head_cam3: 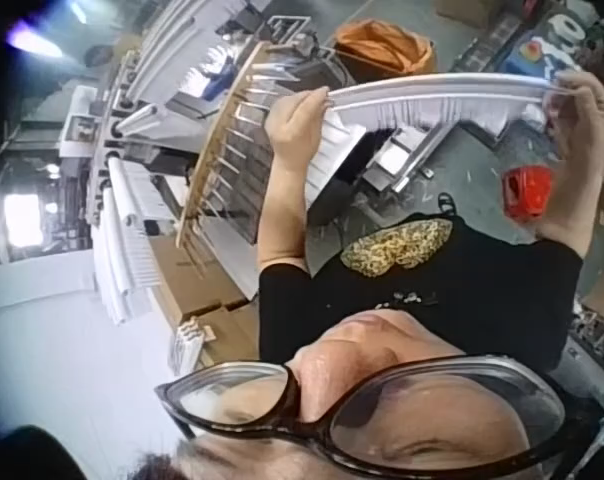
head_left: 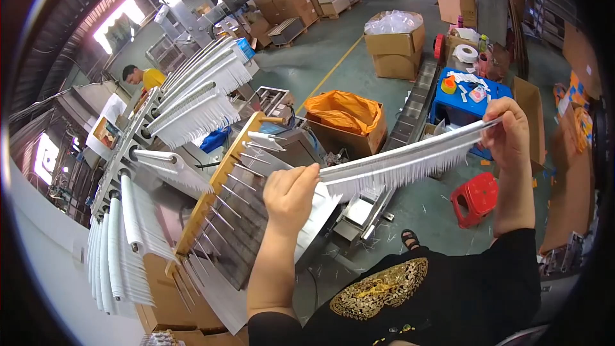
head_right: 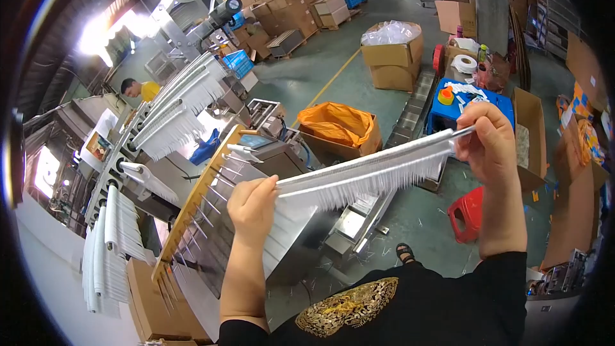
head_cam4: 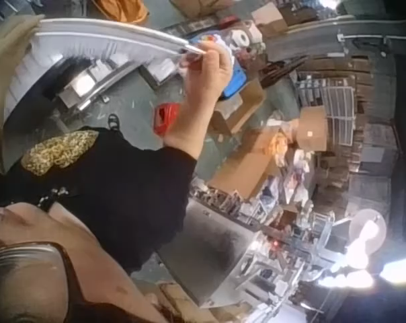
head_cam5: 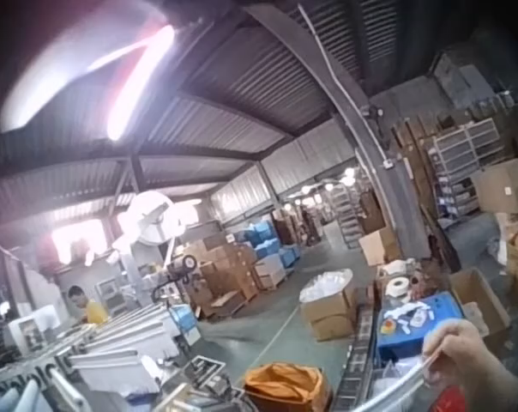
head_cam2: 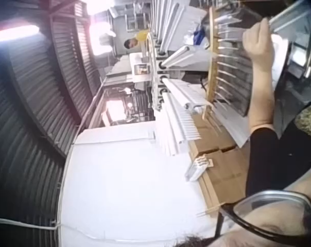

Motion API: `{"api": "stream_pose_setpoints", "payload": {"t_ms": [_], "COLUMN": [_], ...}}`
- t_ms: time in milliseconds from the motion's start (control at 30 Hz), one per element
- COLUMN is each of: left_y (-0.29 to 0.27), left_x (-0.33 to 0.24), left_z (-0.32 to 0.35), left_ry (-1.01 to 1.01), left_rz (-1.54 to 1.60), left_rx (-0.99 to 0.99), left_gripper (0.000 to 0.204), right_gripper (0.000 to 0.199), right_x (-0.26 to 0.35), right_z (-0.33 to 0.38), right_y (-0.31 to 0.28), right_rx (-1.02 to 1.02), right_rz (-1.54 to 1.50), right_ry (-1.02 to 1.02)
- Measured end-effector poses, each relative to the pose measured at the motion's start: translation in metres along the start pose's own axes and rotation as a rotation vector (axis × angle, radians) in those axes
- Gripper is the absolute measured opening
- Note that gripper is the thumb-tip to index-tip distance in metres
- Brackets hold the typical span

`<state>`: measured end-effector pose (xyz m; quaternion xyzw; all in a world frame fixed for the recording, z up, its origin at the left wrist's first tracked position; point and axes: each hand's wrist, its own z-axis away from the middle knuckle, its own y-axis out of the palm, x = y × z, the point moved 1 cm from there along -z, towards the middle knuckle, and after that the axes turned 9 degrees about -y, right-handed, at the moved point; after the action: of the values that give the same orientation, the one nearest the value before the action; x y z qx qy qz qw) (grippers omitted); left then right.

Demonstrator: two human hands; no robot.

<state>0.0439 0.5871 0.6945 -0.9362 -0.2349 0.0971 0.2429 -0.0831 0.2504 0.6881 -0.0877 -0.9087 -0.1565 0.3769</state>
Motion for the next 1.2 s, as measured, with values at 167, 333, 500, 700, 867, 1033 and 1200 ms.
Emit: {"api": "stream_pose_setpoints", "payload": {"t_ms": [167, 333, 500, 700, 867, 1033, 1200], "left_y": [0.002, 0.008, 0.009, 0.002, -0.009, -0.031, -0.066], "left_x": [-0.016, -0.016, -0.028, -0.034, -0.035, -0.042, -0.039], "left_z": [0.003, 0.021, 0.026, 0.017, 0.007, 0.028, 0.102], "left_ry": [-0.171, -0.510, -0.638, -0.489, -0.394, -0.422, -0.615], "left_rz": [0.097, 0.327, 0.683, 0.625, 0.464, 0.335, -0.111], "left_rx": [-0.024, -0.169, -0.264, -0.128, -0.091, -0.037, 0.158], "left_gripper": [0.023, 0.027, 0.044, 0.061, 0.059, 0.058, 0.027], "right_gripper": [0.030, 0.031, 0.030, 0.026, 0.027, 0.025, 0.024], "right_x": [-0.003, -0.005, -0.014, -0.020, -0.030, -0.041, -0.053], "right_z": [-0.005, 0.008, 0.003, -0.012, -0.018, -0.033, -0.072], "right_y": [0.016, 0.019, 0.027, 0.026, 0.025, 0.022, 0.034], "right_rx": [0.068, 0.029, 0.000, -0.062, -0.007, -0.087, -0.108], "right_rz": [-0.242, -0.186, -0.317, -0.413, -0.497, -0.505, -0.482], "right_ry": [-0.129, -0.113, 0.105, 0.047, -0.012, 0.033, 0.013]}}
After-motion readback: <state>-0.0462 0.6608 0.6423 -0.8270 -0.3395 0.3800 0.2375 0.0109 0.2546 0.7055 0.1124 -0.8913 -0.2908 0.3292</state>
